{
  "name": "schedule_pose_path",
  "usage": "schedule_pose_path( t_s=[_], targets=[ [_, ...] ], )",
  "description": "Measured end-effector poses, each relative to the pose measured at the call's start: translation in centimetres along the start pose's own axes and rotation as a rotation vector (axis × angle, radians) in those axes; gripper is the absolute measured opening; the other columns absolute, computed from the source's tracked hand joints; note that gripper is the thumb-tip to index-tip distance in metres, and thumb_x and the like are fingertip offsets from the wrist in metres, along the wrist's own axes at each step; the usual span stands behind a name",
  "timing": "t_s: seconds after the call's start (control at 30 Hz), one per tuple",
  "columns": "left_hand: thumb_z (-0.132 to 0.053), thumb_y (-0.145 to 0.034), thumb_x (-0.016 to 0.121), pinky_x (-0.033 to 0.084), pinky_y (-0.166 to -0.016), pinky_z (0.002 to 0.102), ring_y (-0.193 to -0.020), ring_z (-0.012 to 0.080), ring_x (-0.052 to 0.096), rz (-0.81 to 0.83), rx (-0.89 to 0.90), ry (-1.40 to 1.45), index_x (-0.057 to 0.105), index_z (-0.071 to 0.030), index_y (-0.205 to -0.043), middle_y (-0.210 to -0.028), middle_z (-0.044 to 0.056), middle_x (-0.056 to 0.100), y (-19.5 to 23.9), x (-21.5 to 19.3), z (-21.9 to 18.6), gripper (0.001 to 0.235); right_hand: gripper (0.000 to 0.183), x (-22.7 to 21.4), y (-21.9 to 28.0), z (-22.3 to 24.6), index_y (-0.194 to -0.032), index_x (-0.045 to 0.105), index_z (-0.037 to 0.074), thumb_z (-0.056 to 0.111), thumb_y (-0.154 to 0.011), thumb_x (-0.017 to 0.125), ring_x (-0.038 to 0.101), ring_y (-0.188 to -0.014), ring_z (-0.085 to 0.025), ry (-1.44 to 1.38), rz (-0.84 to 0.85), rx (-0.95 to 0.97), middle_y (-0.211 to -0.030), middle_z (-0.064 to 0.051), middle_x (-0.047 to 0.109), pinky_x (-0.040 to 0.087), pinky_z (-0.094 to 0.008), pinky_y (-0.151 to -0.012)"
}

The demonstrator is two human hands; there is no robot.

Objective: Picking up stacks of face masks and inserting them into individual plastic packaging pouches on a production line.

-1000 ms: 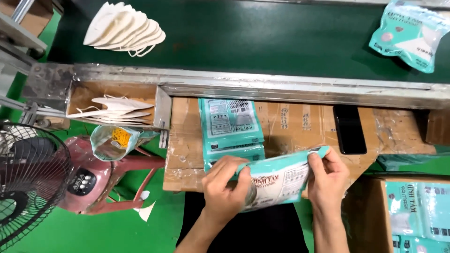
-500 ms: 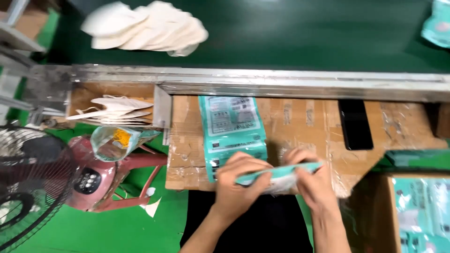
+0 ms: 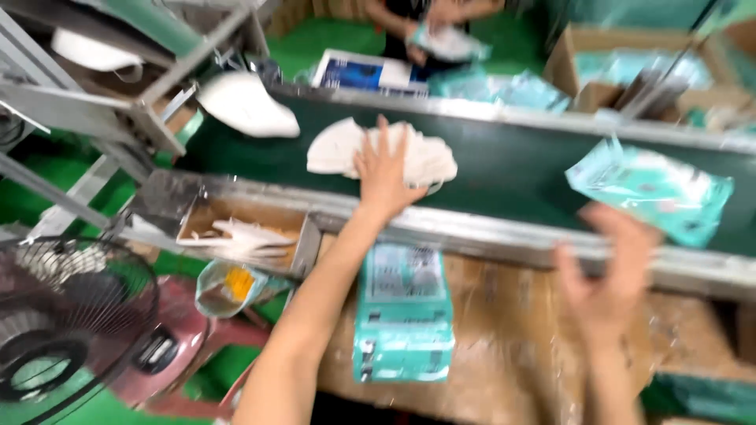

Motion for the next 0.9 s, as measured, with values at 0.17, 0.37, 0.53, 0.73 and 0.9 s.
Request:
schedule_pose_path(
  t_s=[0.17, 0.37, 0.53, 0.73, 0.9],
  targets=[
    [-0.017, -0.107, 0.060, 0.048, -0.095, 0.060, -0.123, 0.0376, 0.061, 0.324, 0.028, -0.386, 0.059, -0.014, -0.141, -0.126, 0.013, 0.067, -0.9, 12.4, 2.0, 0.034, 0.042, 4.2, 8.4, -0.1, -0.115, 0.066, 0.006, 0.002, -0.076, 0.078, 0.060, -0.126, -0.036, -0.145, 0.270, 0.074, -0.130, -0.018, 0.064, 0.047, -0.043, -0.106],
    [-0.031, -0.080, 0.065, 0.052, -0.091, 0.046, -0.104, 0.0332, 0.067, 0.314, 0.705, 0.467, 0.066, -0.009, -0.120, -0.110, 0.012, 0.071, 9.1, 3.5, -18.2, 0.045, 0.057, -0.4, 9.5, -5.6, -0.138, 0.055, -0.003, 0.006, -0.084, 0.072, 0.059, -0.126, -0.031, -0.170, 0.185, 0.387, -0.139, -0.017, 0.058, 0.047, -0.037, -0.106],
    [-0.022, -0.100, 0.069, 0.044, -0.111, 0.039, -0.127, 0.0235, 0.057, 0.373, 0.715, 0.711, 0.054, -0.015, -0.138, -0.134, 0.004, 0.061, 16.6, -5.6, -24.8, 0.042, 0.052, -3.3, 15.6, -7.9, -0.124, 0.063, 0.003, 0.007, -0.074, 0.077, 0.066, -0.110, -0.027, -0.144, 0.395, 0.264, -0.122, -0.013, 0.067, 0.050, -0.033, -0.096],
    [-0.040, -0.074, 0.089, 0.017, -0.126, 0.054, -0.153, 0.0395, 0.025, 0.484, 0.237, 0.865, 0.011, -0.009, -0.160, -0.164, 0.020, 0.024, 20.3, 0.3, -20.8, 0.120, 0.063, -2.8, 21.4, -11.0, -0.142, 0.056, 0.004, 0.005, -0.084, 0.080, 0.067, -0.113, -0.020, -0.505, 0.437, 0.772, -0.123, -0.010, 0.069, 0.056, -0.034, -0.098],
    [-0.036, -0.064, 0.095, 0.011, -0.125, 0.058, -0.156, 0.0441, 0.017, 0.663, 0.054, 0.766, 0.002, -0.006, -0.163, -0.166, 0.025, 0.016, 25.9, 8.3, -19.8, 0.140, 0.113, 0.1, 23.6, -10.7, -0.160, 0.020, 0.005, 0.002, -0.067, 0.084, 0.057, -0.122, -0.019, -0.615, 0.464, 0.826, -0.136, -0.006, 0.054, 0.052, -0.033, -0.098]
  ],
)
Point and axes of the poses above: each hand's wrist, its own y-axis away from the middle knuckle, its own x-axis out of the palm, z = x × y, the point moved 8 cm from there along -y, towards the middle knuckle
